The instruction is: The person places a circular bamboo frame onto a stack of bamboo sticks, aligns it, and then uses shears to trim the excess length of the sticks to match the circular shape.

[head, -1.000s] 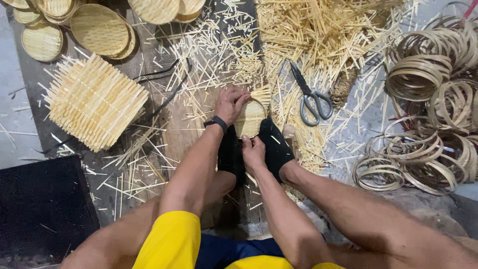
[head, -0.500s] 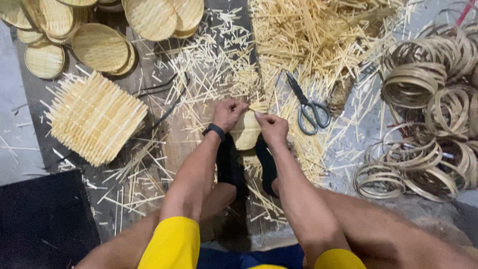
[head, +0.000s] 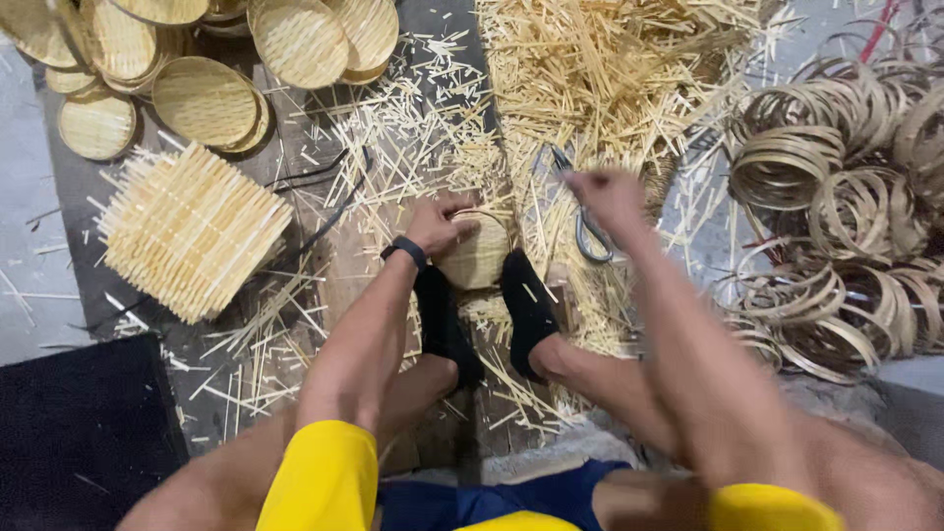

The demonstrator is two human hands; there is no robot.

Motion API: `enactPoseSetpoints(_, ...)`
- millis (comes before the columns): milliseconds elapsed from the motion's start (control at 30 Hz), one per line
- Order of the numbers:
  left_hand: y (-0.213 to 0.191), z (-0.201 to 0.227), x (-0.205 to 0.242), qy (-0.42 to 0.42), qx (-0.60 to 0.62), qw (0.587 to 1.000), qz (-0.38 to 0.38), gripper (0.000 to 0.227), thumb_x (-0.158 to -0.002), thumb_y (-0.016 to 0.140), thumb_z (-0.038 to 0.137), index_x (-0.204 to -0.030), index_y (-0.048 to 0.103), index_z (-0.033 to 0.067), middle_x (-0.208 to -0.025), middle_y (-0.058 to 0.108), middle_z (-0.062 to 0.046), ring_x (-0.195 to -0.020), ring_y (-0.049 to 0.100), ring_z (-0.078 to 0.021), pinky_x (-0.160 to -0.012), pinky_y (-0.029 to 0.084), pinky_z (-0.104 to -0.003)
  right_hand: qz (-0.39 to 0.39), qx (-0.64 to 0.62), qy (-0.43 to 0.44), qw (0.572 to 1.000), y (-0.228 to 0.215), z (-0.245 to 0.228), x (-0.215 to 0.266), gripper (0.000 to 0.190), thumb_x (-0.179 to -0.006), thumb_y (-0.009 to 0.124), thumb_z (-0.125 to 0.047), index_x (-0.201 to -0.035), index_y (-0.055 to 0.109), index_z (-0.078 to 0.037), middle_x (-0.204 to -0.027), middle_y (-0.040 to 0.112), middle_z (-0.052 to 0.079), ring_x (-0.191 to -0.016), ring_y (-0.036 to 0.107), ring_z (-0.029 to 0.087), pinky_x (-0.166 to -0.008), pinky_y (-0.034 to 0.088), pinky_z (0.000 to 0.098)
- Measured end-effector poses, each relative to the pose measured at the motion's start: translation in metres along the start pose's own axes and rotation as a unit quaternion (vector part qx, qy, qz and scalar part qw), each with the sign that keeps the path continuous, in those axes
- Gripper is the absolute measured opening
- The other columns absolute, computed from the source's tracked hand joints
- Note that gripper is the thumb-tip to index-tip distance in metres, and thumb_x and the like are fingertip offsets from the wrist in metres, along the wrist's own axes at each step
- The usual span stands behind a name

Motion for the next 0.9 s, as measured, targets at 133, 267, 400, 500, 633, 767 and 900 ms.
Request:
enactPoseSetpoints(133, 0.011, 0.057, 0.038, 0.223, -0.171, 0.948, 0.148, 0.022, -0.078, 0.084, 0.01, -0.098, 0.075, 0.0159, -0.119, 0.072, -0.01, -0.099, 0.068, -0.0186, -0.084, 0.059, -0.03, 0.044, 0.359, -0.175, 0.916, -0.136, -0.029, 0.04, 0.042, -0.101, 0.067, -0.047, -0.109, 0.077, -0.007, -0.099, 0.075, 0.016, -0.085, 0.07, 0.027, -0.083, 0.058, 0.0465)
enactPoseSetpoints(267, 0.043, 0.038, 0.078, 0.145, -0.488, 0.855, 0.097, 0.008, -0.107, 0.065, 0.016, -0.099, 0.068, 0.0153, -0.107, 0.071, -0.007, -0.095, 0.065, -0.0212, -0.08, 0.057, -0.037, -0.019, 0.399, -0.139, 0.906, -0.157, -0.004, 0.052, 0.038, -0.101, 0.064, -0.047, -0.115, 0.077, -0.015, -0.096, 0.079, 0.012, -0.083, 0.075, 0.027, -0.091, 0.06, 0.0447)
enactPoseSetpoints(400, 0.056, -0.007, 0.118, 0.344, -0.507, 0.784, 0.101, 0.025, -0.082, 0.07, 0.005, -0.106, 0.07, 0.0127, -0.116, 0.069, -0.007, -0.111, 0.062, -0.0238, -0.093, 0.05, -0.045, -0.117, 0.292, -0.075, 0.946, -0.072, 0.083, 0.005, 0.038, -0.095, 0.068, -0.044, -0.116, 0.075, -0.013, -0.107, 0.079, 0.013, -0.09, 0.076, 0.029, -0.086, 0.063, 0.0426)
enactPoseSetpoints(500, 0.049, -0.001, 0.13, 0.308, -0.437, 0.83, 0.162, 0.036, -0.079, 0.078, 0.015, -0.114, 0.07, 0.0125, -0.122, 0.065, -0.011, -0.116, 0.058, -0.0294, -0.097, 0.048, -0.048, -0.021, 0.25, -0.174, 0.952, -0.005, 0.137, -0.036, 0.036, -0.086, 0.077, -0.037, -0.112, 0.078, -0.012, -0.111, 0.074, 0.018, -0.098, 0.07, 0.035, -0.091, 0.056, 0.0469)
enactPoseSetpoints(633, 0.061, 0.029, 0.11, 0.125, -0.296, 0.909, 0.267, 0.088, -0.064, 0.093, 0.035, -0.138, 0.057, 0.0049, -0.135, 0.044, -0.029, -0.123, 0.043, -0.0451, -0.1, 0.038, -0.056, 0.094, 0.248, -0.268, 0.926, 0.052, 0.176, -0.07, 0.06, -0.073, 0.088, -0.031, -0.115, 0.063, 0.003, -0.113, 0.066, 0.031, -0.104, 0.063, 0.047, -0.089, 0.051, 0.0518)
enactPoseSetpoints(767, 0.087, 0.022, 0.088, 0.121, -0.202, 0.911, 0.338, 0.084, -0.067, 0.09, 0.037, -0.139, 0.055, 0.0119, -0.138, 0.043, -0.025, -0.127, 0.044, -0.0432, -0.108, 0.04, -0.053, 0.077, 0.189, -0.18, 0.962, 0.069, 0.191, -0.096, 0.065, -0.067, 0.084, -0.014, -0.124, 0.058, 0.003, -0.117, 0.066, 0.031, -0.108, 0.064, 0.047, -0.092, 0.052, 0.0494)
enactPoseSetpoints(900, 0.083, 0.015, 0.073, 0.115, -0.252, 0.901, 0.333, 0.07, -0.072, 0.083, 0.028, -0.138, 0.061, 0.0232, -0.135, 0.047, -0.019, -0.129, 0.045, -0.0394, -0.111, 0.041, -0.054, -0.034, 0.198, -0.029, 0.979, 0.057, 0.176, -0.102, 0.057, -0.07, 0.081, -0.009, -0.123, 0.065, 0.0, -0.116, 0.07, 0.026, -0.109, 0.069, 0.04, -0.099, 0.054, 0.0437)
Point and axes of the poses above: each hand's wrist, its own x-axis away from the middle knuckle, its own y-axis out of the palm, z = x × y, the point moved 3 cm from there along -x, towards the middle knuckle
